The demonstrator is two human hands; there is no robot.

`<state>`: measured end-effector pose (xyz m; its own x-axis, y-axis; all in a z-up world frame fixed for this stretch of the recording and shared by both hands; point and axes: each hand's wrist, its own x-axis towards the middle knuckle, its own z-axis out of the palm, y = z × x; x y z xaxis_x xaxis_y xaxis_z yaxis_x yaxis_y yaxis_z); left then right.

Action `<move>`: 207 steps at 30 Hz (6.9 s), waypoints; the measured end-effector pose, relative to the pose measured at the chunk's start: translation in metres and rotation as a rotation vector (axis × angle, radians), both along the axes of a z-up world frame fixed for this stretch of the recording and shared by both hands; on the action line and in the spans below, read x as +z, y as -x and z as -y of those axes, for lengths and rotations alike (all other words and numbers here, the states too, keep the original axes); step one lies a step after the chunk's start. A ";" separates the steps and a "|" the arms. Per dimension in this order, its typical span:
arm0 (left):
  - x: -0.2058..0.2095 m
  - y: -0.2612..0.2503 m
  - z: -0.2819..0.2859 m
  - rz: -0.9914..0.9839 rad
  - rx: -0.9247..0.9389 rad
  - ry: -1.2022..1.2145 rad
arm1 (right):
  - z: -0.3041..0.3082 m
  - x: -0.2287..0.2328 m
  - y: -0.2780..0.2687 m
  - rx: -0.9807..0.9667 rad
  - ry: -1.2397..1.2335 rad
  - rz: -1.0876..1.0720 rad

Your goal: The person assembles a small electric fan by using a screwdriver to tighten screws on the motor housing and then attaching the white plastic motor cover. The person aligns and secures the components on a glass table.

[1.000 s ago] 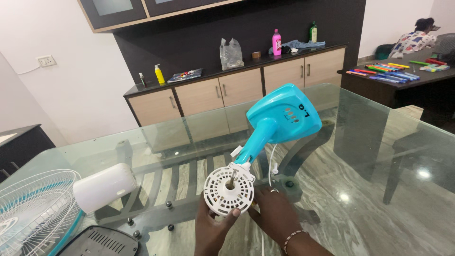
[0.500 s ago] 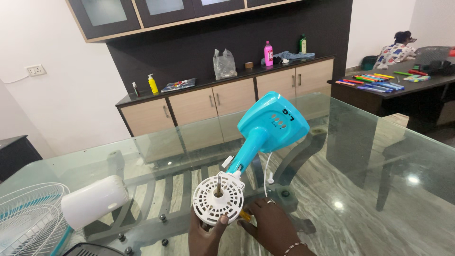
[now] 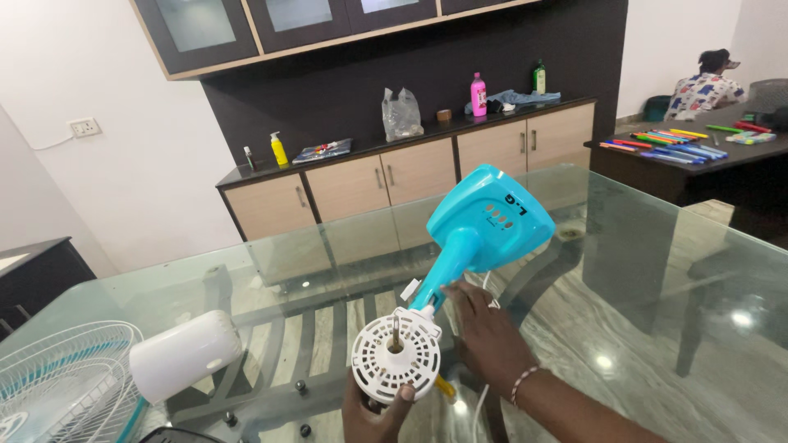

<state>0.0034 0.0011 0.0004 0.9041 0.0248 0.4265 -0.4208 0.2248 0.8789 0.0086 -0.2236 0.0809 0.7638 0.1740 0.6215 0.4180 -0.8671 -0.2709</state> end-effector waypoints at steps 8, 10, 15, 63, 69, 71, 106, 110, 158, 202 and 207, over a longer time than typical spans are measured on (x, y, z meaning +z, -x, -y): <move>0.045 -0.012 -0.007 0.013 0.037 -0.074 | -0.009 0.039 -0.074 0.019 0.349 -0.159; 0.078 -0.013 -0.012 -0.138 0.080 -0.102 | -0.014 0.043 -0.085 -0.012 0.360 -0.032; 0.183 -0.012 -0.021 -0.064 0.231 -0.196 | -0.028 0.075 -0.104 0.070 0.228 0.090; 0.291 -0.120 0.005 0.937 0.916 -0.995 | -0.089 0.088 -0.172 0.233 -0.601 -0.352; 0.187 -0.087 -0.097 0.313 0.961 -1.401 | -0.090 0.088 -0.168 0.176 -0.575 -0.406; 0.161 -0.073 -0.142 -0.068 0.967 -1.541 | -0.092 0.091 -0.170 0.179 -0.575 -0.403; 0.251 -0.092 -0.181 -0.133 1.201 -1.019 | -0.091 0.070 -0.180 0.219 -0.570 -0.341; 0.296 -0.086 -0.157 0.107 1.095 -0.599 | -0.082 0.080 -0.172 0.070 -0.474 -0.304; 0.363 -0.068 -0.100 -0.201 0.434 -0.042 | -0.029 0.264 -0.132 0.072 -0.269 0.246; 0.200 -0.139 -0.069 -0.285 0.221 0.592 | -0.016 0.221 -0.151 0.244 -0.328 0.028; 0.199 -0.135 -0.039 -0.151 0.224 0.715 | -0.018 0.219 -0.160 0.226 -0.317 0.008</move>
